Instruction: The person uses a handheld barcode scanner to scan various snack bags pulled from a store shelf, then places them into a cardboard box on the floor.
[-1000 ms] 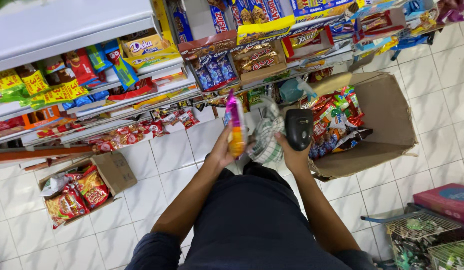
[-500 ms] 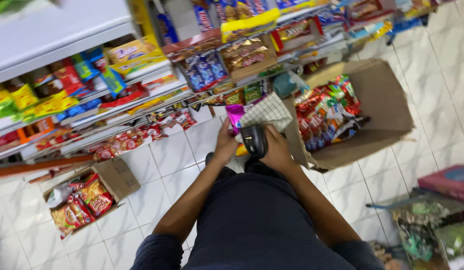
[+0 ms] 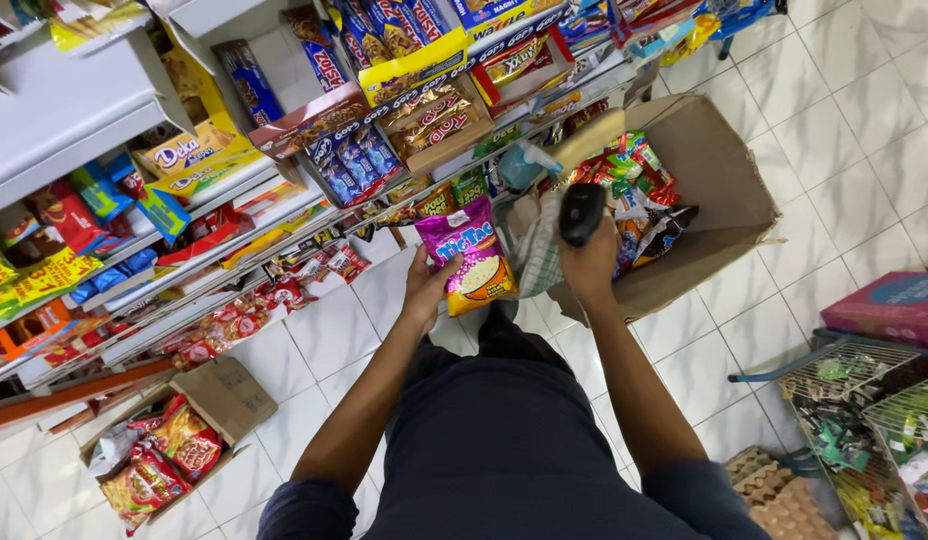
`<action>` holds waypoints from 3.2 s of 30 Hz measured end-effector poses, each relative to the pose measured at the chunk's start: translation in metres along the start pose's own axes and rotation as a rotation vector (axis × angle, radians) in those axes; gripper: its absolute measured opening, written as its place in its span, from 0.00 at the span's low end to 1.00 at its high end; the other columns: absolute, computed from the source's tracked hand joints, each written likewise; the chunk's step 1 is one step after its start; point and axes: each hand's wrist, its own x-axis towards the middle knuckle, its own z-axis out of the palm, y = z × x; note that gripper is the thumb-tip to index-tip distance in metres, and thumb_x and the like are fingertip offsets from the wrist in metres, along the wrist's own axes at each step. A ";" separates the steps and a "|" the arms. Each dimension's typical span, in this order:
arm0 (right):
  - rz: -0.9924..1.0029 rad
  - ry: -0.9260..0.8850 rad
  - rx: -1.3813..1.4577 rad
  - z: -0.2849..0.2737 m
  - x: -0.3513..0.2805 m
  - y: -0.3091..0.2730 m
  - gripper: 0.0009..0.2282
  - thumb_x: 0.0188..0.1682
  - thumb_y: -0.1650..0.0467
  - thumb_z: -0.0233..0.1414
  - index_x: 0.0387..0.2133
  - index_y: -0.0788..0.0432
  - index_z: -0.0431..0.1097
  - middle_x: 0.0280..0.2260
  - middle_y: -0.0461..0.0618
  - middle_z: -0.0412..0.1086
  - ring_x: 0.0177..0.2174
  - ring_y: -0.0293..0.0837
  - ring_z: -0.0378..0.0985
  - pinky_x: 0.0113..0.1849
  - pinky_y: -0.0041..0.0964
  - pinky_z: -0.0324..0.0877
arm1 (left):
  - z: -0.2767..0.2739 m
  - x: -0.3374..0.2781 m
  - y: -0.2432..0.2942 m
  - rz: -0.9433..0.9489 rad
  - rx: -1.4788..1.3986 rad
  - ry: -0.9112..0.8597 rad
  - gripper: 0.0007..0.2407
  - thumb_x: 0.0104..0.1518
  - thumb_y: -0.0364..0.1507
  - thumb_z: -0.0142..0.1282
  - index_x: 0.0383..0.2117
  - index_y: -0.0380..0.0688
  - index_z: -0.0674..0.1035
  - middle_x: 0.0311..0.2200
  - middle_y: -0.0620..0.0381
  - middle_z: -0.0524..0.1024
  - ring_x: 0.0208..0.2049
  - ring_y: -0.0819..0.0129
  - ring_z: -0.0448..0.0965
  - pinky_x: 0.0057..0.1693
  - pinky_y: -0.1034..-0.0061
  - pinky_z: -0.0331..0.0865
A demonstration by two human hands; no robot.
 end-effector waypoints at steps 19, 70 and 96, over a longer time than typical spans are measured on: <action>0.300 -0.454 0.410 0.018 -0.040 -0.027 0.16 0.48 0.70 0.63 0.47 0.65 0.73 0.41 0.54 0.77 0.42 0.44 0.77 0.46 0.38 0.72 | -0.014 -0.019 -0.005 0.051 -0.316 0.028 0.14 0.61 0.27 0.59 0.52 0.40 0.76 0.47 0.54 0.81 0.46 0.67 0.82 0.54 0.68 0.77; 0.072 -1.365 0.171 0.078 -0.185 -0.313 0.13 0.44 0.64 0.63 0.34 0.61 0.74 0.23 0.46 0.74 0.24 0.37 0.76 0.28 0.34 0.72 | -0.213 -0.179 0.101 0.145 -0.695 0.332 0.21 0.59 0.26 0.58 0.58 0.45 0.67 0.50 0.50 0.77 0.49 0.59 0.80 0.52 0.60 0.79; -0.273 -0.769 0.212 0.121 -0.168 -0.292 0.13 0.45 0.70 0.68 0.38 0.63 0.73 0.31 0.48 0.77 0.30 0.37 0.79 0.36 0.34 0.74 | -0.187 -0.158 0.079 0.289 -0.271 0.139 0.22 0.66 0.29 0.53 0.67 0.47 0.65 0.50 0.55 0.78 0.48 0.73 0.77 0.52 0.74 0.74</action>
